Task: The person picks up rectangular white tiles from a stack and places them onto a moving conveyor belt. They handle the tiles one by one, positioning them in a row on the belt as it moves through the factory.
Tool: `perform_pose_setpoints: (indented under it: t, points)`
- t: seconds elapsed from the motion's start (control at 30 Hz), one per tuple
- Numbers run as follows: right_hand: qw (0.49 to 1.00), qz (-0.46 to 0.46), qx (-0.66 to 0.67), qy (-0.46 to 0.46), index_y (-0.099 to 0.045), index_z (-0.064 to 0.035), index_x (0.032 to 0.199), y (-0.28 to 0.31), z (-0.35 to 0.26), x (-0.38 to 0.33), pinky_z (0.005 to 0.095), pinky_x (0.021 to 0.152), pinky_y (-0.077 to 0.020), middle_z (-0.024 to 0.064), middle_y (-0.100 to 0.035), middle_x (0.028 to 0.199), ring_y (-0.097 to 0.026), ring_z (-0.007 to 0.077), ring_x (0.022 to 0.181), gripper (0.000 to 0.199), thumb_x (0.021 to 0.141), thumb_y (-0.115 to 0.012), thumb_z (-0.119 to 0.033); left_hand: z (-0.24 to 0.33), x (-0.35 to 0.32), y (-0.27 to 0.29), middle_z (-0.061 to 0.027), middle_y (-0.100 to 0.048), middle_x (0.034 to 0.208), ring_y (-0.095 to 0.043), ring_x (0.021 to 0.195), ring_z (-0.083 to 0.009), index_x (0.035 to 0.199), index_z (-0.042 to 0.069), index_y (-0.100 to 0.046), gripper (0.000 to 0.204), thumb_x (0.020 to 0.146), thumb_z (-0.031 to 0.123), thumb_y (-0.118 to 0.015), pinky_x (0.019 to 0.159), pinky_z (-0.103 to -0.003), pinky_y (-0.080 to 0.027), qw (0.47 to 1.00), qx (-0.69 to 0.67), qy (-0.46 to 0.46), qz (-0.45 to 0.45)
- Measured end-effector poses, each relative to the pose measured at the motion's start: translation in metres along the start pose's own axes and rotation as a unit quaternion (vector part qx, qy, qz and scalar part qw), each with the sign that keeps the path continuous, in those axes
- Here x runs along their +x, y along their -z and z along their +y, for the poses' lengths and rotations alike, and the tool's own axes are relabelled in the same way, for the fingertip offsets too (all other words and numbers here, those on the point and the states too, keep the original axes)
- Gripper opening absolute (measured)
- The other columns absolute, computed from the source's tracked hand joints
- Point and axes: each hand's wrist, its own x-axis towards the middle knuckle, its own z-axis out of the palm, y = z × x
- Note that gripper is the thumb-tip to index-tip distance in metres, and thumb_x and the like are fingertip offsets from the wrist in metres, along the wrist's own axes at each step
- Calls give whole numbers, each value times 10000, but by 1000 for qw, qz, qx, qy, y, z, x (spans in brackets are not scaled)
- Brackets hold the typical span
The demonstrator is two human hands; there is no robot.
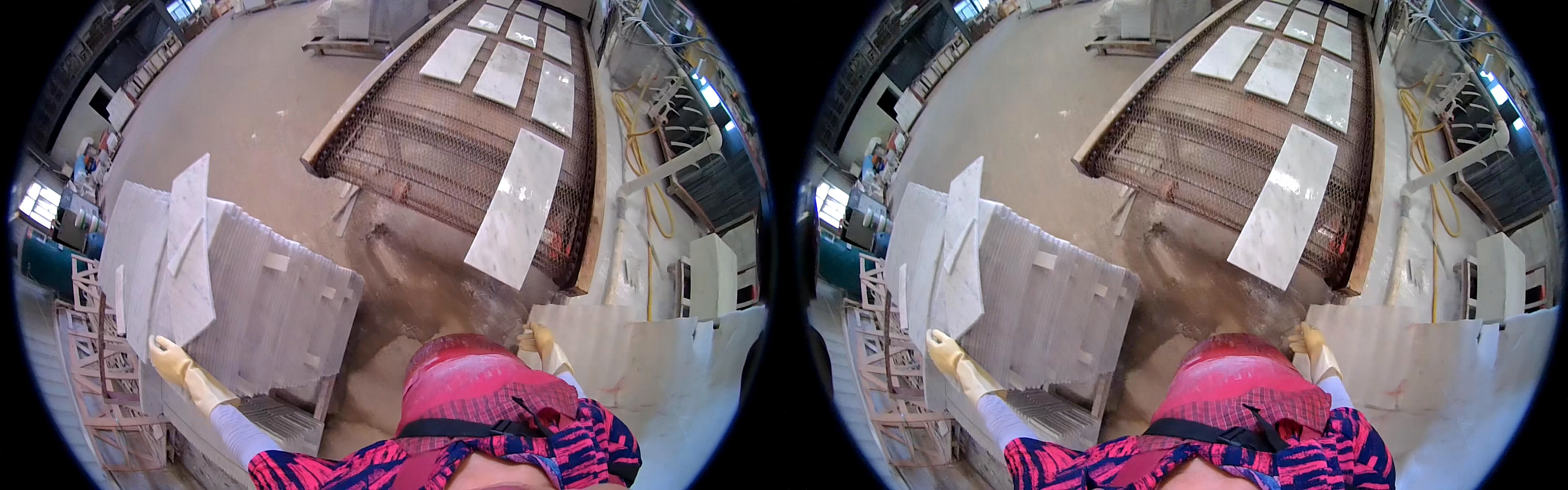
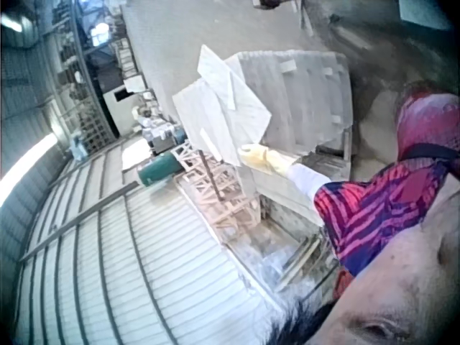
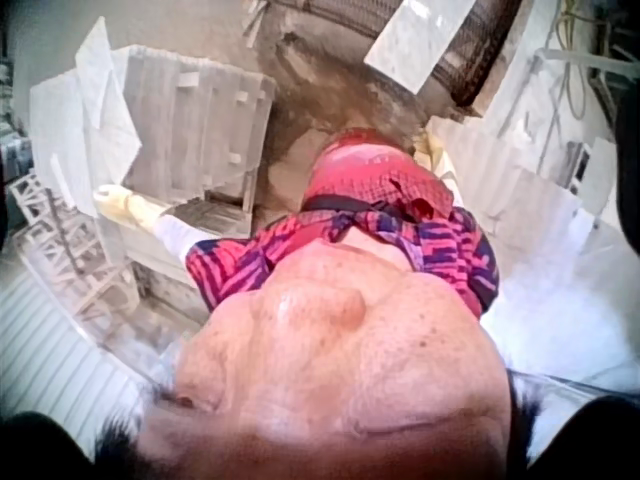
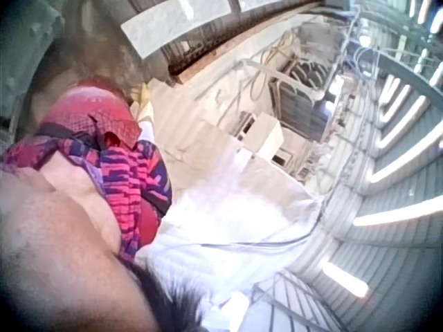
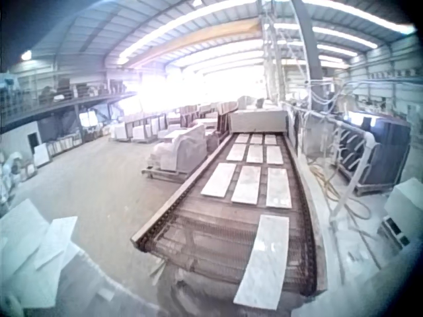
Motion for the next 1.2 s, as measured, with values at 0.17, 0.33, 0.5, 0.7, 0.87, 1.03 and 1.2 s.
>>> perform_pose_setpoints:
  t: [0.17, 0.33, 0.5, 0.7, 0.87, 1.03, 1.2]
  points:
    - [998, 7, -55, -8, -597, -82, 1330, 27, -15, 9, 404, 663, -623, 210, -752, 1032, -735, 315, 744, 493, 1057, -438, -460, -7, -5, 2, -152, -696, 1276, -650, 1190, -319, 1273, 75, -691, 458, 1023, 403, -492, 1006, -401, -500, 999, 30, 11, -12]
    - [996, 12, -89, -14, -599, -97, 1351, 24, -30, -21, 380, 682, -624, 196, -753, 1033, -738, 297, 764, 501, 1063, -427, -469, 1, 12, -15, -129, -690, 1302, -645, 1210, -311, 1285, 99, -689, 479, 1010, 440, -495, 1020, -392, -493, 1000, 9, 7, -8]
    - [990, -6, -137, -24, -607, -104, 1344, 16, -40, -18, 374, 687, -621, 185, -749, 1042, -737, 281, 767, 485, 1068, -416, -455, -2, 1, 4, -134, -694, 1294, -643, 1215, -317, 1283, 91, -689, 489, 1005, 445, -499, 1023, -390, -494, 999, 19, 41, -21]
    - [992, -20, -127, 6, -623, -102, 1303, 16, -37, -10, 400, 668, -621, 196, -750, 1013, -734, 299, 743, 453, 1053, -452, -438, -8, 0, -7, -162, -697, 1274, -649, 1193, -336, 1259, 80, -703, 473, 1003, 431, -515, 1018, -402, -495, 999, 25, 21, -14]
    - [994, -18, -104, -18, -590, -64, 1296, 20, -28, 17, 432, 611, -623, 213, -748, 963, -729, 319, 710, 433, 1028, -500, -392, -14, 5, 0, -182, -695, 1265, -652, 1176, -339, 1257, 36, -690, 442, 1018, 366, -518, 1014, -407, -497, 1000, 24, -9, 9]
    - [993, -7, -116, 0, -590, -57, 1289, 9, -39, 18, 424, 613, -622, 204, -750, 956, -722, 315, 686, 437, 1036, -479, -395, -1, 3, 5, -202, -694, 1249, -654, 1163, -347, 1255, -3, -675, 421, 1031, 314, -514, 1009, -408, -501, 1000, -6, 4, -5]
    - [991, -23, -135, 7, -615, -37, 1255, 3, -42, 21, 389, 608, -614, 195, -759, 941, -726, 302, 690, 456, 1059, -429, -404, 0, 0, 4, -207, -694, 1242, -654, 1156, -351, 1241, -17, -674, 417, 1032, 306, -513, 1005, -416, -504, 1000, -7, -2, 8]
